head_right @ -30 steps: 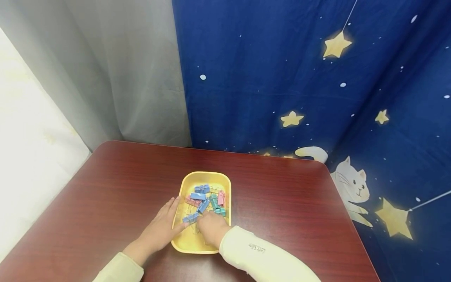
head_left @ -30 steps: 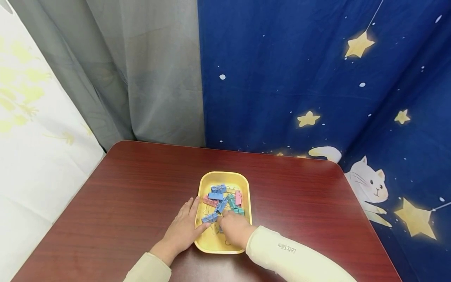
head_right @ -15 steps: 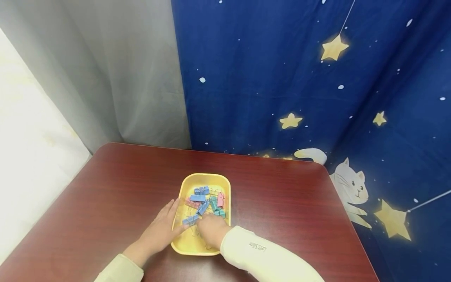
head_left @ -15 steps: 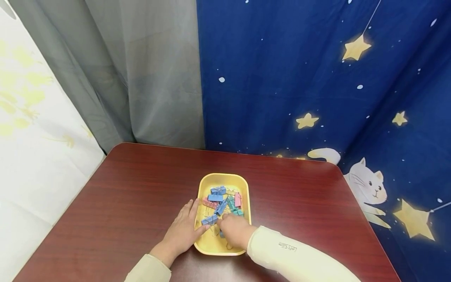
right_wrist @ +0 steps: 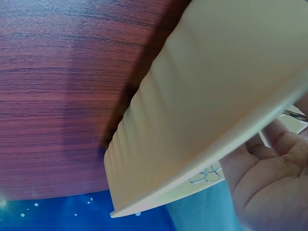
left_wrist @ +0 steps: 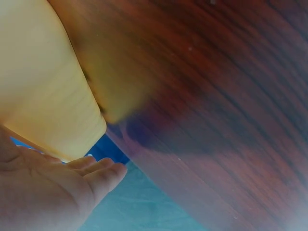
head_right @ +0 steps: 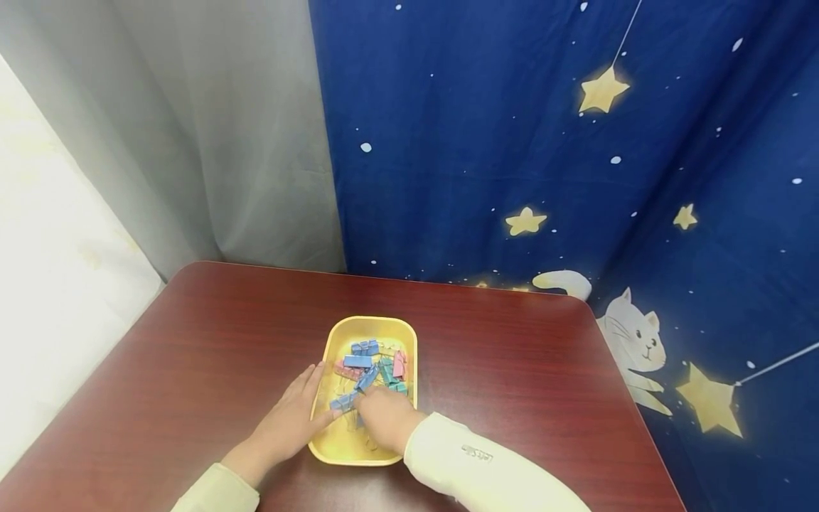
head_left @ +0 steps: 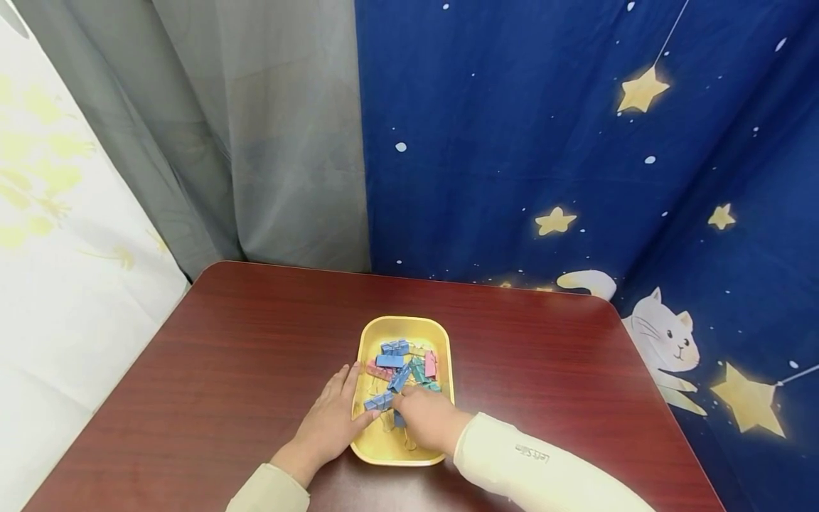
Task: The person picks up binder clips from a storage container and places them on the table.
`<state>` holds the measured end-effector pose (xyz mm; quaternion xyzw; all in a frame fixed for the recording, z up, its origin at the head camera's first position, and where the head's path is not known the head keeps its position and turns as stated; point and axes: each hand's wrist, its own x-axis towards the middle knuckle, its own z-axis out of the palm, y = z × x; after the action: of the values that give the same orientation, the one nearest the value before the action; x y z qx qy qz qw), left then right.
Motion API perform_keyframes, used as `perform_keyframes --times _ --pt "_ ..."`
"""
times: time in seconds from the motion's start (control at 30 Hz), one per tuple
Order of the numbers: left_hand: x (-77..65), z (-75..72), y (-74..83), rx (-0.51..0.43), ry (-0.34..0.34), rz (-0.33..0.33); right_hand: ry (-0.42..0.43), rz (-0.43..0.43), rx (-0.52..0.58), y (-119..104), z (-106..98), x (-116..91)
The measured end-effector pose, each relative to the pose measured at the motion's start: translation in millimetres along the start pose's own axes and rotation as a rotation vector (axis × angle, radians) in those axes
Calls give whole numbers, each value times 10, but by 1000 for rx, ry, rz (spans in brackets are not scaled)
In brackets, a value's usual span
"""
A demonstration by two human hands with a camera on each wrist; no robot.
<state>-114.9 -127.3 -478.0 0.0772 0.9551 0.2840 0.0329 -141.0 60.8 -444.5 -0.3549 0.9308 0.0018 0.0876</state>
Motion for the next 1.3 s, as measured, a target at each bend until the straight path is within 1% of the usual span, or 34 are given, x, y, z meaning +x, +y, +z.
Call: perform_keyframes --times 0.23,0.43,0.57,0.7,0.83,0.97,1.13,1.3 --pt "-21 -21 26 -3 -7 -1 22 -9 12 -1 -52 -26" --pt "-6 -9 15 -6 5 1 37 -10 22 11 -91 -41" --pt "8 -2 8 -8 4 -8 64 -21 29 37 -158 -66" --pt "9 -9 18 -12 -4 -11 103 -16 53 68 -284 -103" --pt "2 -14 25 -17 -15 -18 127 20 101 112 -405 -126" --pt "-8 -17 31 -26 -25 -27 173 45 134 196 -478 -142" --pt "-14 -14 34 -28 -24 -28 233 85 183 314 -539 -168" --pt "-19 -14 31 -23 -15 -19 273 128 242 422 -564 -211"
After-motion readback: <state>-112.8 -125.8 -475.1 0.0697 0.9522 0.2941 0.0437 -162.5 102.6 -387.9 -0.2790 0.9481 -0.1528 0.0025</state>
